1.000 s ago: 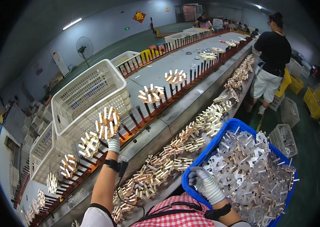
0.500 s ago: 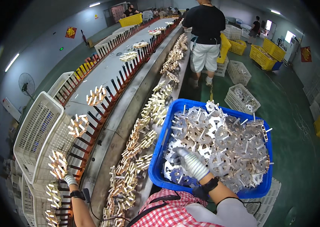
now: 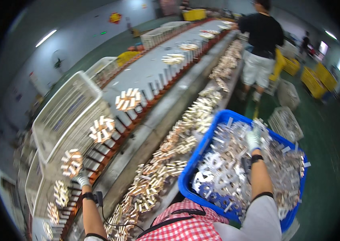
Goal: The person repeatedly picks up white plastic star-shaped holders from a blue bin and places them onto a moving conveyor belt. The person works alongside other employees in a factory setting, continuously loading the holders onto the belt for processing.
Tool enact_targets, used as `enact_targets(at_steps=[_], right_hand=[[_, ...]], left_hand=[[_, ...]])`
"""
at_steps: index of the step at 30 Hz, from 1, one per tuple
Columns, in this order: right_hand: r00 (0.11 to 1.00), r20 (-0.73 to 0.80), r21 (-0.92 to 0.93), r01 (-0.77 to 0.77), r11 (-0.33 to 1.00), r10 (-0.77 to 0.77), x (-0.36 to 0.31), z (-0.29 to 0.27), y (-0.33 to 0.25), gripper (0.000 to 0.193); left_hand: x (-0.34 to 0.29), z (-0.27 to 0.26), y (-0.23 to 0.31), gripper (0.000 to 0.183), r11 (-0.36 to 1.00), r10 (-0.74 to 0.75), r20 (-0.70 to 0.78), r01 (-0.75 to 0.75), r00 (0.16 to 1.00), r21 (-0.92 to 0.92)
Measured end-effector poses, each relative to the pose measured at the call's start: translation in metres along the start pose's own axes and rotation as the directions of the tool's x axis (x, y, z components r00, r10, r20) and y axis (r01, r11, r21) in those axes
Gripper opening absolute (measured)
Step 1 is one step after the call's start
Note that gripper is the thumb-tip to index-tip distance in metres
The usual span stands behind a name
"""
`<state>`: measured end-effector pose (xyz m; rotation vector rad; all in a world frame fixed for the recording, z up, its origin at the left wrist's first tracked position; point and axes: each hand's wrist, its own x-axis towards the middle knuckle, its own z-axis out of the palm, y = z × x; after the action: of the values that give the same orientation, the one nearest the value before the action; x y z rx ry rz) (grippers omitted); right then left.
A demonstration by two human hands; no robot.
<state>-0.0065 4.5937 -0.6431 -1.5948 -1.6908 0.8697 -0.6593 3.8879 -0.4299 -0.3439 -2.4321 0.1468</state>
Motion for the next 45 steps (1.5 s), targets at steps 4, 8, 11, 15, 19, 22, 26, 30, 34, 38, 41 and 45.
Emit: enact_targets(at_steps=[4,8,11,15,19,22,26,30,34,38,41,45], right_hand=[[0.959,0.271,-0.377,0.025,0.926,0.084,0.025,0.027,-0.014,0.053],[0.954,0.299,-0.243,0.083,0.966,-0.006,0.052,0.038,0.074,0.044],[0.98,0.186,-0.281,0.116,0.953,-0.065,0.059,0.044,0.092,0.035],[0.97,0.119,-0.256,0.237,0.937,-0.212,0.051,0.028,0.063,0.034],[0.998,0.057,0.422,0.001,0.907,-0.027,0.052,0.01,0.067,0.044],[0.971,0.129,0.651,-0.236,0.721,0.201,0.026,-0.017,0.044,0.036],[0.97,0.198,0.767,-0.244,0.593,0.144,0.001,-0.047,0.035,0.035],[0.965,0.255,0.809,-0.248,0.532,0.063,-0.033,-0.021,0.016,0.032],[0.972,0.223,0.774,-0.226,0.591,0.079,-0.076,-0.035,-0.048,0.029],[0.97,0.225,0.739,-0.234,0.632,0.096,-0.116,-0.027,-0.095,0.029],[0.965,0.261,0.769,-0.208,0.605,0.001,-0.143,-0.02,-0.125,0.027],[0.944,0.31,0.805,-0.195,0.561,-0.116,-0.17,-0.013,-0.144,0.022]], left_hand=[[-0.028,-0.04,-0.046,0.051,0.988,-0.143,0.038,0.145,0.989,-0.051],[-0.006,-0.045,-0.028,0.052,0.964,-0.172,0.065,0.181,0.983,-0.192],[-0.013,-0.048,-0.039,0.053,0.946,-0.209,0.085,0.223,0.974,-0.234],[-0.034,-0.054,-0.086,0.054,0.898,-0.277,0.129,0.305,0.952,-0.316],[-0.022,-0.062,-0.156,0.046,0.935,-0.218,-0.132,0.168,0.967,-0.314],[-0.05,-0.061,-0.134,0.052,0.964,-0.224,-0.074,0.209,0.972,-0.166],[-0.047,-0.111,-0.105,0.043,0.833,-0.501,0.139,0.519,0.854,-0.192],[-0.049,-0.118,-0.195,0.045,0.87,-0.486,0.308,0.487,0.818,0.078],[-0.064,-0.118,-0.207,0.046,0.919,-0.394,0.237,0.387,0.888,0.08],[-0.067,-0.13,-0.238,0.048,0.952,-0.297,0.232,0.271,0.926,0.141],[-0.08,-0.125,-0.256,0.05,0.946,-0.189,0.216,0.119,0.958,0.301],[-0.093,-0.117,-0.242,0.045,0.91,-0.258,0.038,0.229,0.965,0.346]])
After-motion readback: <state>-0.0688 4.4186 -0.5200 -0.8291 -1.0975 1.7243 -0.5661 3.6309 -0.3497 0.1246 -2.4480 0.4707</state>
